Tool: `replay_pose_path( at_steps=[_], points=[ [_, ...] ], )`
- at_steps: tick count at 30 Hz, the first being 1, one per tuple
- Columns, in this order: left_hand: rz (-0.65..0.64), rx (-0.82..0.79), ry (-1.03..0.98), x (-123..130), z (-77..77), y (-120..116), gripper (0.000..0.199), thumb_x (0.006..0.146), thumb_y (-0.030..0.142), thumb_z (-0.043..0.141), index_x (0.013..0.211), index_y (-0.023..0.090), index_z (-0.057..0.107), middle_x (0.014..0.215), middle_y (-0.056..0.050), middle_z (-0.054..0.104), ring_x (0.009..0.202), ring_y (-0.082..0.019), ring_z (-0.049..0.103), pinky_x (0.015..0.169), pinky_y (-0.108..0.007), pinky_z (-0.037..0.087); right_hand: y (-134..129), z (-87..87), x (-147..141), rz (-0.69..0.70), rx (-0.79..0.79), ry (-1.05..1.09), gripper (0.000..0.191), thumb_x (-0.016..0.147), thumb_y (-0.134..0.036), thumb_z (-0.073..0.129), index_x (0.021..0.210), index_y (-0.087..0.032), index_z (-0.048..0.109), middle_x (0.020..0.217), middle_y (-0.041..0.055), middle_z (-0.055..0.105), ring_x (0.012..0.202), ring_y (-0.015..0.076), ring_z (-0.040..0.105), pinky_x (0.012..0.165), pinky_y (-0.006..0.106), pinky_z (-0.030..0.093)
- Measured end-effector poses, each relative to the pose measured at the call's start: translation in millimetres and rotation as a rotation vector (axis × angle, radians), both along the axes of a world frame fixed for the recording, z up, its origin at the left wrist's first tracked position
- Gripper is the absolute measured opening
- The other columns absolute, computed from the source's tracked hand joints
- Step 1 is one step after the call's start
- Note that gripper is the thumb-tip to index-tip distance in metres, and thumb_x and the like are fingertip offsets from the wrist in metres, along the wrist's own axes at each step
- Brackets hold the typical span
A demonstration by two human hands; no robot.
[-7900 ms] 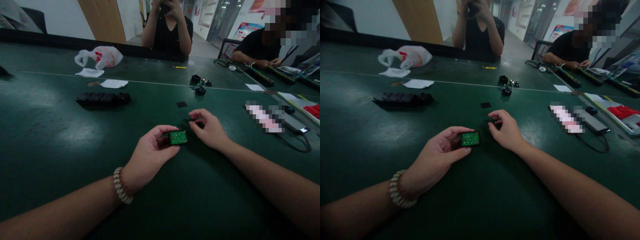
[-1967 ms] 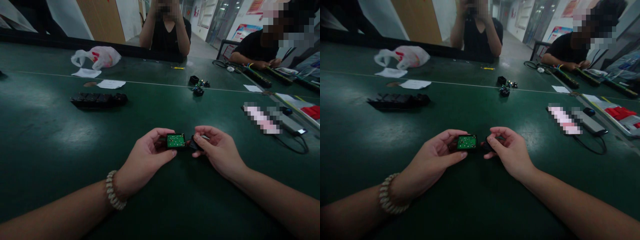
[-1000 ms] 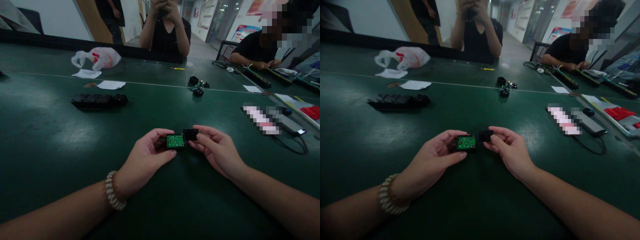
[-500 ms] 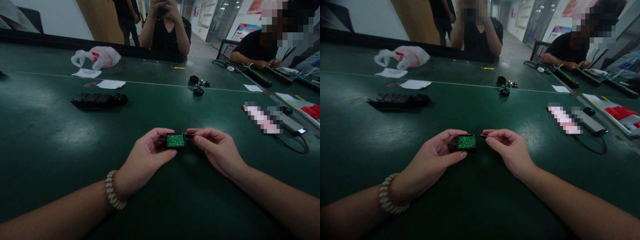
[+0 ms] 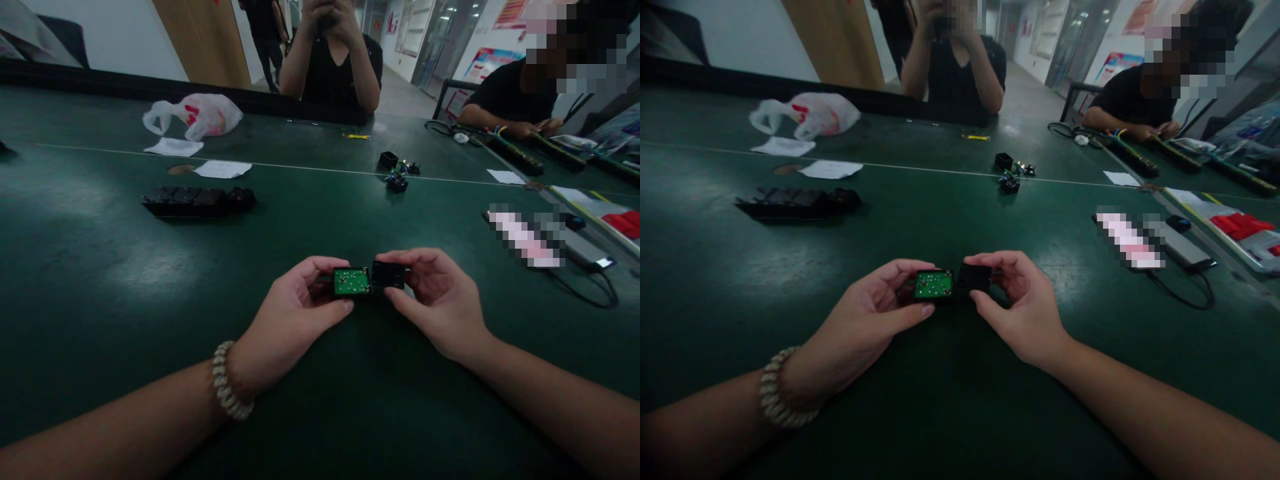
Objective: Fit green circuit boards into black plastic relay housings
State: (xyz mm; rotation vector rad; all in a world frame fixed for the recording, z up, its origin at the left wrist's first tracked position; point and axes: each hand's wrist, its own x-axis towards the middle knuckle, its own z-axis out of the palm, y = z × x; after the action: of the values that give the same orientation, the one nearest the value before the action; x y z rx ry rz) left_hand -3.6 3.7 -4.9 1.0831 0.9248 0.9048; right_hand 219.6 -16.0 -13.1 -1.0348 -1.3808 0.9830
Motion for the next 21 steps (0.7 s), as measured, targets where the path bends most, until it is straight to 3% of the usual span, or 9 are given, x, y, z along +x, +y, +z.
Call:
replay_pose_path(
  at_steps=[5, 11, 17, 21],
  points=[
    [-0.002, 0.002, -0.001, -1.0, -0.7, 0.8, 0.040, 0.079, 0.014, 0.086, 0.115, 0.024, 0.073, 0.117, -0.004, 0.077, 0.114, -0.025, 0.071, 0.101, -0.044, 0.056, -1.5, -1.4, -2.8, -0.001, 0.050, -0.015, 0.040, 0.084, -0.011, 0.080, 0.116, -0.027, 0.063, 0.120, 0.0068, 0.081, 0.119, 0.0245, 0.077, 0.107, 0.047, 0.064],
    [-0.012, 0.002, 0.004, -2.8, -4.1, 0.7, 0.040, 0.080, 0.014, 0.087, 0.116, 0.025, 0.074, 0.118, -0.003, 0.077, 0.115, -0.025, 0.071, 0.100, -0.044, 0.057, -2.2, -2.1, -2.5, 0.012, 0.070, -0.013, 0.039, 0.085, -0.008, 0.080, 0.116, -0.027, 0.067, 0.123, 0.0064, 0.080, 0.121, 0.0224, 0.076, 0.108, 0.043, 0.063],
    [-0.007, -0.007, -0.001, -1.0, -1.4, 0.3, 0.039, 0.080, 0.013, 0.087, 0.116, 0.024, 0.073, 0.117, -0.003, 0.077, 0.114, -0.025, 0.071, 0.100, -0.043, 0.057, -1.5, 0.2, -1.4, 0.004, 0.101, -0.046, 0.029, 0.082, -0.010, 0.084, 0.105, -0.026, 0.074, 0.118, 0.0068, 0.078, 0.114, 0.0220, 0.077, 0.099, 0.040, 0.066],
    [-0.009, -0.009, -0.009, -1.0, 0.0, 1.1, 0.040, 0.080, 0.012, 0.086, 0.116, 0.024, 0.073, 0.115, -0.003, 0.078, 0.113, -0.024, 0.072, 0.100, -0.042, 0.057, 0.8, 4.3, 0.1, -0.015, 0.050, -0.056, 0.016, 0.084, -0.012, 0.082, 0.094, -0.023, 0.077, 0.105, 0.0059, 0.080, 0.101, 0.0194, 0.078, 0.089, 0.034, 0.067]
  ],
)
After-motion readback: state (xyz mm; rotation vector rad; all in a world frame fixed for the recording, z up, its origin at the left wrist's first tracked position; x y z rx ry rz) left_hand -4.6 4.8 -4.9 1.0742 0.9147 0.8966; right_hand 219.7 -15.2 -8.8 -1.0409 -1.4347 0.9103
